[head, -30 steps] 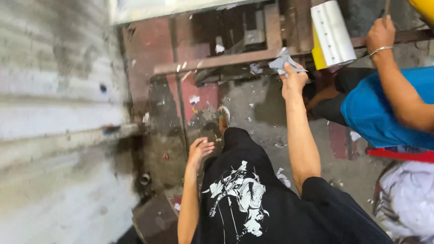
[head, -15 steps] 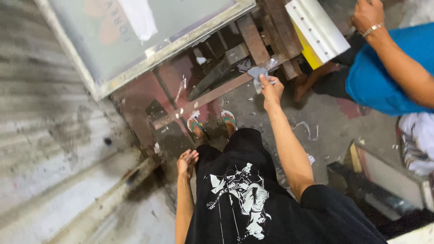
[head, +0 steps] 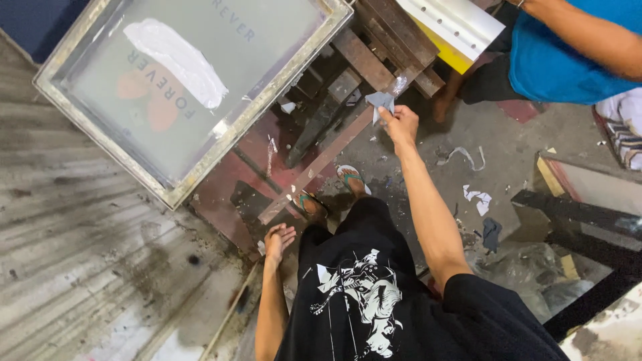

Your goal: The person positions a screen printing frame over a blue fabric on a table. They use a wrench to tighten a clamp on the frame, then use a squeegee to spread white ink across the screen mesh.

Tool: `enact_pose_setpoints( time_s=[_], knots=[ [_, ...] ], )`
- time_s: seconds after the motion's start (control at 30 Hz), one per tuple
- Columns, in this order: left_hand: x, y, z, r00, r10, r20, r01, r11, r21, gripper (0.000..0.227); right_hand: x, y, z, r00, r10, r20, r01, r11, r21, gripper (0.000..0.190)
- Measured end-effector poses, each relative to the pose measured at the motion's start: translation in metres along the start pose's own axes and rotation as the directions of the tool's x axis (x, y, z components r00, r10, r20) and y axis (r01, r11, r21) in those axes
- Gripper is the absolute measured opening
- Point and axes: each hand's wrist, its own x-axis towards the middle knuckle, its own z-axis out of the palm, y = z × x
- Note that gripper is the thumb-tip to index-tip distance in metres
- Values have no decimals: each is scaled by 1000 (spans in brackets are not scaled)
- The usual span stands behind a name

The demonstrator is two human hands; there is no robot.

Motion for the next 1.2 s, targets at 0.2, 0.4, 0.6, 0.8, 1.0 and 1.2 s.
enact_pose_setpoints(
  time_s=[0.2, 0.4, 0.6, 0.8, 1.0, 1.2],
  knots=[
    [20, -20, -45, 994, -85, -68, 87, 996, 29, 28, -22, -14, -45, 926, -300, -228, 258, 946, -198, 47],
    [-6, -26, -54, 956, -93, -277, 210, 877, 432, 32, 65, -173, -90, 523, -830, 196, 665, 253, -702, 25],
    [-41, 0, 16, 911, -200, -360, 184, 980, -80, 24, 239, -230, -39, 898, -52, 437, 436, -30, -900, 75],
    [-43, -13, 91, 953, -204, -223, 152, 962, -229, 18, 223, -268, -31, 861, 180, 475, 445, 185, -876, 68],
    [-39, -17, 94, 968, -153, -197, 160, 987, 20, 17, 201, -266, -61, 854, -30, 519, 518, 132, -845, 71],
    [-145, 144, 147, 898, -43, 438, -346, 547, 763, 55, 16, -283, -111, 237, -846, 478, 728, -171, -664, 57]
  ],
)
